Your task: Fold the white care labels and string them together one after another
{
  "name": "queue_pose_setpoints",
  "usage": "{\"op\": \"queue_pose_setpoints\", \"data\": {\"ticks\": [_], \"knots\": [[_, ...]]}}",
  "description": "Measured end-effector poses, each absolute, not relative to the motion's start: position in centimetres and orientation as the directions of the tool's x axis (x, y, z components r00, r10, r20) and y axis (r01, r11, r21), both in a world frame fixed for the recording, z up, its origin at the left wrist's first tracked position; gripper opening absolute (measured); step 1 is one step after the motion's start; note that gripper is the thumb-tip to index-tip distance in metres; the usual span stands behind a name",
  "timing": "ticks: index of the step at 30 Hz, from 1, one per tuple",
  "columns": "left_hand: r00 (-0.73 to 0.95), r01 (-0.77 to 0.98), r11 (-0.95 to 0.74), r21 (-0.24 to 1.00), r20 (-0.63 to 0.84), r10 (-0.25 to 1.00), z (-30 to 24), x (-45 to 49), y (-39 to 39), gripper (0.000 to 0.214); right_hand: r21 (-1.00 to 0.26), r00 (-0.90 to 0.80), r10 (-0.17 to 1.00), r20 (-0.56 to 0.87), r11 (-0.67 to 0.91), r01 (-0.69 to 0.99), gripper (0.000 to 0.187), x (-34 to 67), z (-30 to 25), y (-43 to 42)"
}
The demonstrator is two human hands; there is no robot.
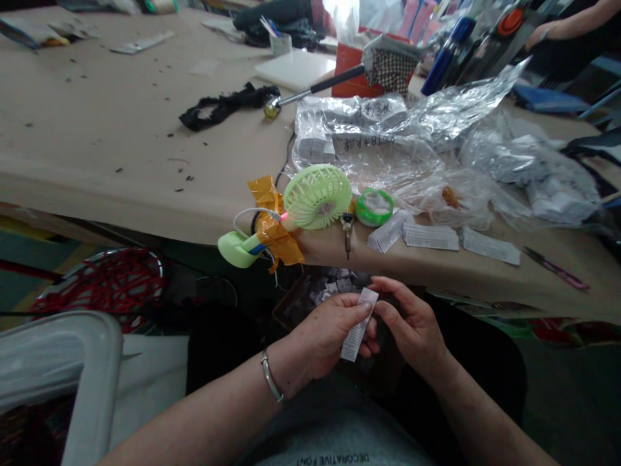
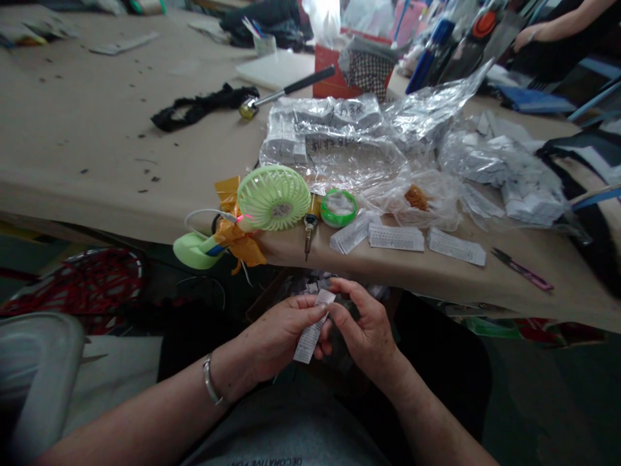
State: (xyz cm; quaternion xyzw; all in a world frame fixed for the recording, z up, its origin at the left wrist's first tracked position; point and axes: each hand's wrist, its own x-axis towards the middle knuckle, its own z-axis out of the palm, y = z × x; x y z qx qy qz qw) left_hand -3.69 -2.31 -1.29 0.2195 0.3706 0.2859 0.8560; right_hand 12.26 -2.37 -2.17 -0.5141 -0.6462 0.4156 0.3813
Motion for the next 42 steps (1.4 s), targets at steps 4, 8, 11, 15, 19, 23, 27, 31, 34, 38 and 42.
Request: {"op": "queue_pose_setpoints", "data": {"ticks": [4, 8, 11, 15, 19, 23, 27, 31, 34, 38, 42], "knots": [[0.506, -0.330, 0.692, 0.642, -0.498, 0.704, -1.4, -3.9, -2.5, 0.019, -0.988, -0.155, 0.978, -0.141, -0.127, 0.093, 0.019, 11.5, -2.7, -1.6], [0.457, -0.323, 0.639, 0.698, -0.476, 0.751, -1.5, -4.2, -2.6, 0.019, -0.970, -0.174, 0.956, -0.236, -0.241, -0.008, 0.017, 10.7, -3.1, -0.8], [0.434, -0.306, 0.608, 0.733, -0.461, 0.774, -1.5, -4.5, -2.5, 0.021, -0.975, -0.174, 0.960, -0.220, -0.222, 0.011, 0.017, 10.1, -2.9, -0.4], [0.354, -0.254, 0.519, 0.816, -0.421, 0.835, -1.5, -4.8, -2.1, 0.023, -0.986, -0.170, 0.971, -0.165, -0.156, 0.066, 0.014, 9.4, -2.4, 0.3], [0.201, -0.106, 0.306, 0.946, -0.281, 0.938, -1.3, -5.4, -1.3, 0.019, -0.987, -0.193, 0.970, -0.150, -0.137, 0.082, 0.014, 8.6, -1.9, 1.0], [0.058, 0.071, 0.168, 0.983, -0.173, 0.983, -0.8, -6.1, -0.5, 0.016, -0.983, -0.157, 0.986, -0.058, -0.029, 0.181, 0.012, 8.2, -1.7, 1.7], [0.012, 0.183, 0.079, 0.980, -0.083, 0.997, -0.6, -6.4, 0.2, 0.016, -0.967, -0.157, 0.988, -0.005, 0.036, 0.251, 0.011, 8.1, -1.5, 2.1], [0.009, 0.239, -0.001, 0.971, -0.001, 1.000, -0.9, -6.5, 0.5, 0.019, -0.942, -0.157, 0.986, 0.058, 0.106, 0.317, 0.010, 8.0, -1.1, 2.3], [0.004, 0.270, -0.011, 0.963, 0.010, 1.000, -0.9, -6.5, 0.6, 0.020, -0.925, -0.153, 0.984, 0.091, 0.141, 0.352, 0.009, 7.9, -0.9, 2.5], [-0.014, 0.277, 0.006, 0.961, -0.003, 1.000, -0.7, -6.5, 0.8, 0.019, -0.912, -0.154, 0.980, 0.128, 0.178, 0.370, 0.010, 7.8, -0.9, 2.7], [-0.030, 0.271, 0.001, 0.963, 0.007, 1.000, -0.7, -6.4, 1.0, 0.019, -0.904, -0.148, 0.978, 0.144, 0.191, 0.383, 0.009, 7.8, -1.1, 2.9]]}}
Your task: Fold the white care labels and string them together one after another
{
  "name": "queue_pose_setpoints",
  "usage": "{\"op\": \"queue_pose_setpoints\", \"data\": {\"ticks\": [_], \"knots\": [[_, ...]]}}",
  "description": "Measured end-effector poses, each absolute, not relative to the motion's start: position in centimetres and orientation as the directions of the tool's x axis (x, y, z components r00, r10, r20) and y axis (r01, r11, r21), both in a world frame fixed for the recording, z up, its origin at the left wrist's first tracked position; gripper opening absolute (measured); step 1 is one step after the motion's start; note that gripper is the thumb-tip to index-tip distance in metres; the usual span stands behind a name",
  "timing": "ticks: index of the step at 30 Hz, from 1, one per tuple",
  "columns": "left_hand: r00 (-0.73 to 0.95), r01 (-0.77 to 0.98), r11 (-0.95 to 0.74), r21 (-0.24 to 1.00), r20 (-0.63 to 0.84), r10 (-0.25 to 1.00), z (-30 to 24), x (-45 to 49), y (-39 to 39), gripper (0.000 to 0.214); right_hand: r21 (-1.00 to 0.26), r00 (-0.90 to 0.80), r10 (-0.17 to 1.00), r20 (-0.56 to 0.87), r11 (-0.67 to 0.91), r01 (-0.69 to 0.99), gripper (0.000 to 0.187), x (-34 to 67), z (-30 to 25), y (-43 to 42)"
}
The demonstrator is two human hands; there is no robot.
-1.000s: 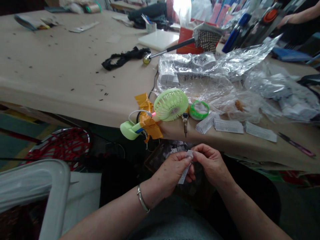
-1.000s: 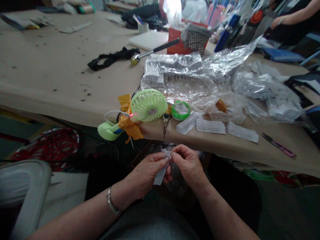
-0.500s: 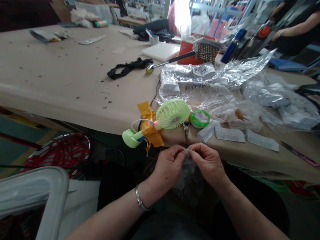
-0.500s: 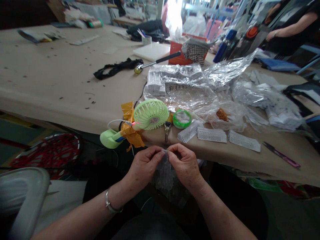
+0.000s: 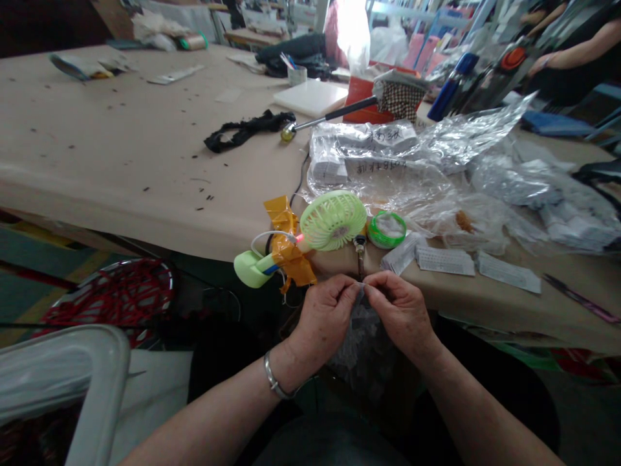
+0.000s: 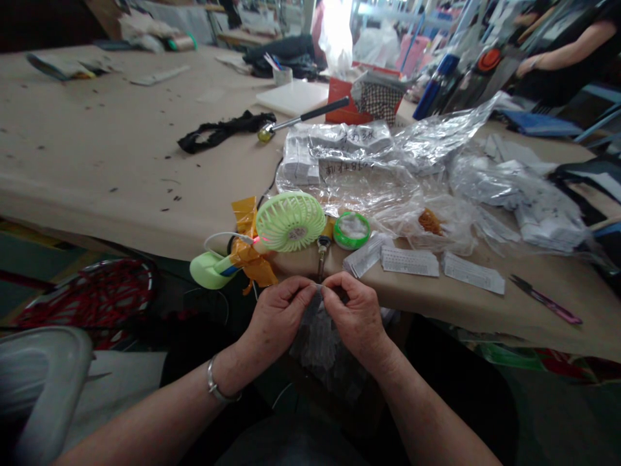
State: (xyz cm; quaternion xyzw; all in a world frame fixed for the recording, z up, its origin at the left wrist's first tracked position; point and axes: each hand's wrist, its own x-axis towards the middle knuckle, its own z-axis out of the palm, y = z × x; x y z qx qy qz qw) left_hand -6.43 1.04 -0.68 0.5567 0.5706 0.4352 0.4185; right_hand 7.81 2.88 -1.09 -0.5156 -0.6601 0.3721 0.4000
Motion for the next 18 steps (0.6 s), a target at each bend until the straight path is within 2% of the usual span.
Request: {"op": "queue_pose_setpoints", "data": {"ticks": [14, 18], "knots": [[-0.061, 0.262, 0.019, 0.965, -0.003, 0.998, -1.03, -6.27, 1.70, 0.018, -0.891, -0.142, 0.974, 0.178, 0.220, 0.396, 0.010, 7.72, -1.39, 3.19], [-0.026, 0.283, -0.008, 0.959, 0.016, 1.000, -0.72, -6.43, 1.02, 0.019, -0.883, -0.177, 0.969, 0.174, 0.233, 0.408, 0.011, 8.01, -1.23, 2.49]]}}
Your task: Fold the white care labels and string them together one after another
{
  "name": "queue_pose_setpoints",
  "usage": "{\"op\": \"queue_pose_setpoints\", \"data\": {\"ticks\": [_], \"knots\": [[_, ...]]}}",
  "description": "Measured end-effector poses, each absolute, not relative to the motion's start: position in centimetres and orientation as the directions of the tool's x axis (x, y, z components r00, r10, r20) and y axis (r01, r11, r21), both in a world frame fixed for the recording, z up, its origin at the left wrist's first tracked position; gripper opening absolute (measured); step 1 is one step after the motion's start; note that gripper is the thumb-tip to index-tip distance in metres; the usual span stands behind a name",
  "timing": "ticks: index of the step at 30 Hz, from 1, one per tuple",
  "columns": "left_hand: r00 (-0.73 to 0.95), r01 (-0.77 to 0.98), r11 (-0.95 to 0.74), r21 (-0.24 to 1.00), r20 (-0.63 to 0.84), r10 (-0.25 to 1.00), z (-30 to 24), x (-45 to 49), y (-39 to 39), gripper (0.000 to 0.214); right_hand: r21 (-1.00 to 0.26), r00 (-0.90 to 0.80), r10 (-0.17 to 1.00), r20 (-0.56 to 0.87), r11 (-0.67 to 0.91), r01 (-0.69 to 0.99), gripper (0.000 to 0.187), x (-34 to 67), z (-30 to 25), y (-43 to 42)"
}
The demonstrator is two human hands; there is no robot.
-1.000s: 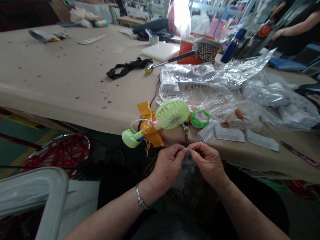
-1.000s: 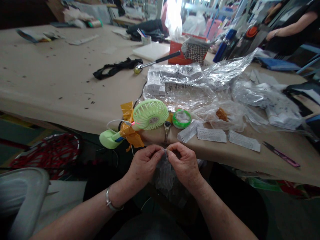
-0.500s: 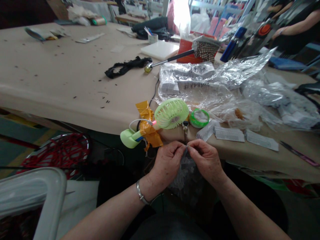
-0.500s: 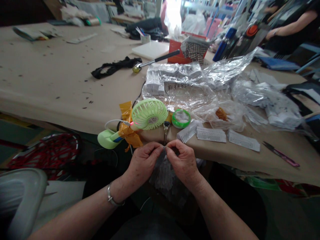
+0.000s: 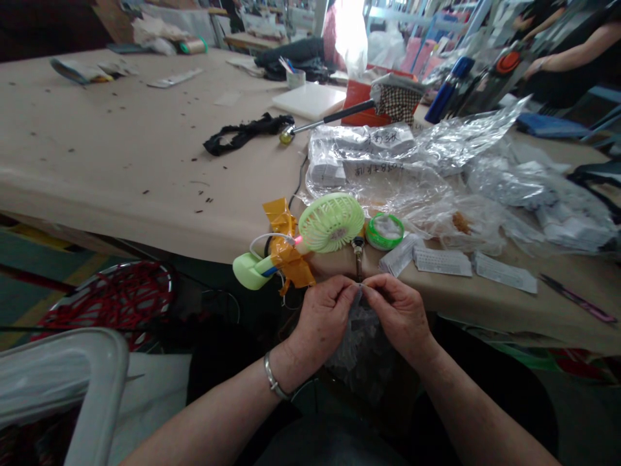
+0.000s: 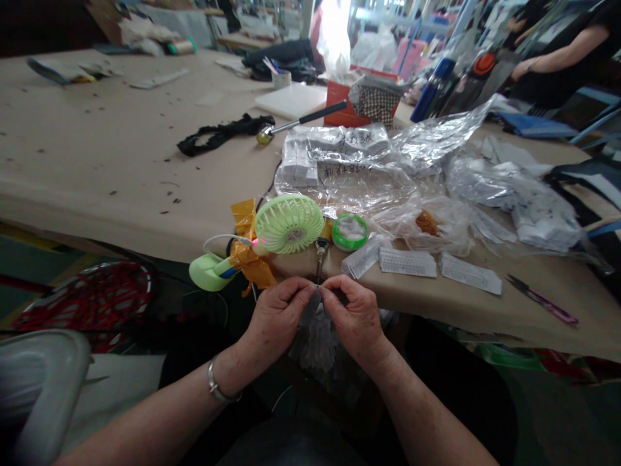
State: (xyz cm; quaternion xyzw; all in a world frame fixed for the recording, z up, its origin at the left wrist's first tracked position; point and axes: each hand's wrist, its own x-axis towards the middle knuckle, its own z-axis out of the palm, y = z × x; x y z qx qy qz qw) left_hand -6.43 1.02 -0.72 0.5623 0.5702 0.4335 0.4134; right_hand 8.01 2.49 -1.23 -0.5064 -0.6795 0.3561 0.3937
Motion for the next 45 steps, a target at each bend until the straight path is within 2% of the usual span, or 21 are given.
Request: {"op": "queue_pose_setpoints", "data": {"ticks": [3, 5, 7, 9, 12, 14, 18, 20, 22, 25, 28, 30, 33, 35, 37, 40, 42, 45], "knots": [[0.001, 0.265, -0.004, 0.964, 0.004, 1.000, -1.0, -6.6, 0.3, 0.019, -0.842, -0.235, 0.952, 0.198, 0.288, 0.457, 0.012, 9.1, -0.9, 1.7], [-0.001, 0.258, 0.025, 0.966, -0.026, 1.000, -1.7, -6.7, 0.0, 0.020, -0.752, -0.258, 0.918, 0.300, 0.394, 0.529, 0.013, 10.2, -0.6, 1.6], [0.000, 0.252, 0.045, 0.967, -0.046, 0.999, -2.7, -6.9, 0.0, 0.019, -0.586, -0.278, 0.851, 0.445, 0.511, 0.629, 0.012, 11.5, -0.4, 1.9], [-0.019, 0.261, 0.054, 0.964, -0.051, 0.999, -3.8, -7.0, 0.1, 0.021, -0.379, -0.305, 0.783, 0.543, 0.552, 0.742, 0.017, 12.6, -0.5, 2.6], [-0.029, 0.296, 0.078, 0.952, -0.072, 0.997, -4.7, -7.0, 0.1, 0.024, -0.133, -0.359, 0.758, 0.545, 0.501, 0.855, 0.032, 13.5, -1.0, 3.5], [-0.007, 0.300, 0.113, 0.947, -0.117, 0.993, -4.9, -6.9, 0.0, 0.021, -0.065, -0.381, 0.754, 0.535, 0.486, 0.871, 0.030, 13.8, -1.5, 3.8], [-0.011, 0.254, 0.215, 0.943, -0.220, 0.975, -4.7, -6.1, -0.3, 0.015, -0.090, -0.375, 0.702, 0.606, 0.529, 0.844, 0.016, 14.1, -1.8, 4.0], [0.019, 0.159, 0.260, 0.952, -0.266, 0.964, -4.3, -5.4, -0.3, 0.013, -0.140, -0.359, 0.671, 0.649, 0.569, 0.811, 0.012, 14.3, -1.7, 4.0], [0.092, -0.005, 0.347, 0.938, -0.345, 0.934, -3.6, -4.7, -0.3, 0.012, -0.189, -0.351, 0.640, 0.684, 0.620, 0.762, 0.013, 14.4, -1.5, 3.7], [0.282, -0.318, 0.546, 0.775, -0.473, 0.835, -2.2, -3.4, -0.1, 0.019, -0.244, -0.375, 0.602, 0.705, 0.703, 0.668, 0.018, 14.2, -1.2, 2.3], [0.450, -0.538, 0.639, 0.549, -0.454, 0.769, -1.0, -2.2, 0.2, 0.025, -0.286, -0.436, 0.593, 0.677, 0.758, 0.586, 0.019, 13.7, -1.2, 0.0], [0.464, -0.599, 0.640, 0.481, -0.443, 0.767, -0.6, -1.5, 0.5, 0.020, -0.298, -0.475, 0.595, 0.648, 0.772, 0.561, 0.020, 13.4, -1.2, -1.3], [0.409, -0.607, 0.630, 0.485, -0.489, 0.771, -0.4, -0.8, 0.8, 0.010, -0.302, -0.498, 0.603, 0.623, 0.773, 0.558, 0.022, 13.9, -1.2, -1.7], [0.382, -0.558, 0.649, 0.518, -0.533, 0.755, -0.4, -0.6, 0.8, 0.009, -0.290, -0.460, 0.648, 0.606, 0.719, 0.631, 0.027, 14.8, -1.0, -0.7], [0.350, -0.485, 0.675, 0.556, -0.584, 0.732, -0.4, -0.6, 0.6, 0.012, -0.240, -0.370, 0.724, 0.582, 0.588, 0.772, 0.036, 16.1, -0.9, 0.8], [0.305, -0.408, 0.700, 0.586, -0.635, 0.709, -0.6, -0.7, 0.2, 0.014, -0.093, -0.262, 0.816, 0.514, 0.357, 0.929, 0.048, 17.5, -0.8, 2.7], [0.290, -0.388, 0.709, 0.588, -0.653, 0.700, -0.7, -0.8, -0.1, 0.014, -0.015, -0.262, 0.848, 0.461, 0.303, 0.953, 0.044, 18.0, -1.1, 3.3], [0.276, -0.380, 0.715, 0.587, -0.665, 0.693, -1.0, -0.8, -0.3, 0.014, -0.003, -0.293, 0.831, 0.472, 0.334, 0.943, 0.030, 18.3, -1.7, 3.1]]}}
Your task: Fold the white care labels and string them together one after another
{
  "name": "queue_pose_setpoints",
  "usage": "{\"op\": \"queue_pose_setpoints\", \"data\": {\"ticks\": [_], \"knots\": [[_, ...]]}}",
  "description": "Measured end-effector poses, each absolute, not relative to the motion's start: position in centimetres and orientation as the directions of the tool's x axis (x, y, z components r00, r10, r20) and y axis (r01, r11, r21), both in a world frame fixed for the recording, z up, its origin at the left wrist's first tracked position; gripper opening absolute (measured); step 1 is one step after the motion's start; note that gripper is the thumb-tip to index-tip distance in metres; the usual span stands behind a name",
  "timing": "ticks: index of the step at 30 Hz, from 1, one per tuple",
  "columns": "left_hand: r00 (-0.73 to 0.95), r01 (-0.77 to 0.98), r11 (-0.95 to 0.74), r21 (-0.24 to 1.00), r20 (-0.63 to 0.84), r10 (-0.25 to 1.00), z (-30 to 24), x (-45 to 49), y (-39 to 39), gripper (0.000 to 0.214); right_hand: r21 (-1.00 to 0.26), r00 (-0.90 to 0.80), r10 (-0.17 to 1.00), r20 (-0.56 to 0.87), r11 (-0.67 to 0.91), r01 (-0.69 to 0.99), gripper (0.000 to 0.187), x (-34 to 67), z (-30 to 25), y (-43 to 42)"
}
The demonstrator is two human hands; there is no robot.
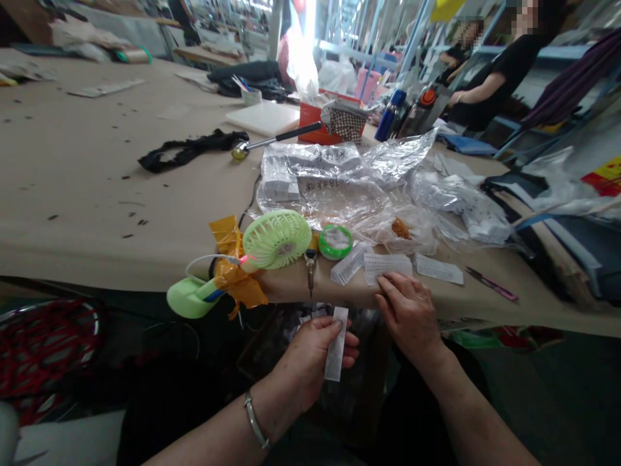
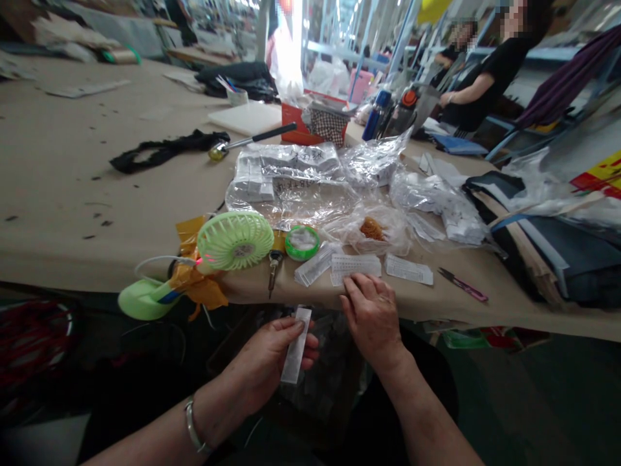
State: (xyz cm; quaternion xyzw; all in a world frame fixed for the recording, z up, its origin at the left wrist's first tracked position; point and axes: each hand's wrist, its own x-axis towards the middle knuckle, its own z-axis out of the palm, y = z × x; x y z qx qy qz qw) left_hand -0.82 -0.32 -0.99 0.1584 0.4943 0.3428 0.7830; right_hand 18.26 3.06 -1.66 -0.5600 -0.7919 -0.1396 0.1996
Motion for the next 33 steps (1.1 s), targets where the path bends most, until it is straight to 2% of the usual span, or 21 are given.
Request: {"op": "queue_pose_setpoints", "data": {"ticks": [5, 8, 11, 13, 16, 20, 28, 33], "knots": [[0.287, -0.379, 0.723, 0.577, -0.669, 0.685, -1.1, -0.6, -0.4, 0.015, -0.098, -0.299, 0.736, 0.608, 0.443, 0.891, 0.017, 19.2, -2.4, 3.0], [0.293, -0.381, 0.728, 0.570, -0.673, 0.680, -0.7, -0.6, -0.3, 0.014, -0.196, -0.253, 0.703, 0.664, 0.491, 0.849, 0.013, 19.6, -2.2, 3.0], [0.337, -0.391, 0.742, 0.544, -0.666, 0.666, -0.2, -0.6, -0.1, 0.015, -0.333, -0.222, 0.686, 0.693, 0.577, 0.746, 0.016, 18.7, -1.8, 1.9], [0.396, -0.426, 0.737, 0.525, -0.624, 0.673, -0.1, -0.5, 0.0, 0.015, -0.388, -0.295, 0.671, 0.680, 0.671, 0.633, 0.020, 17.5, -1.6, 0.6], [0.440, -0.530, 0.696, 0.484, -0.545, 0.714, -0.2, -0.5, 0.1, 0.010, -0.389, -0.455, 0.614, 0.645, 0.776, 0.496, 0.020, 15.7, -1.8, -1.1], [0.413, -0.587, 0.676, 0.445, -0.554, 0.723, -0.6, -0.6, -0.2, 0.005, -0.362, -0.532, 0.583, 0.614, 0.807, 0.466, 0.017, 14.7, -2.7, -1.8], [0.456, -0.560, 0.671, 0.486, -0.496, 0.739, -0.8, -1.0, -0.6, 0.014, -0.360, -0.547, 0.577, 0.607, 0.813, 0.458, 0.015, 14.7, -2.7, -1.7], [0.446, -0.557, 0.679, 0.478, -0.518, 0.730, -1.0, -0.9, -0.7, 0.015, -0.426, -0.529, 0.605, 0.595, 0.796, 0.430, 0.016, 14.6, -3.1, -1.9]]}}
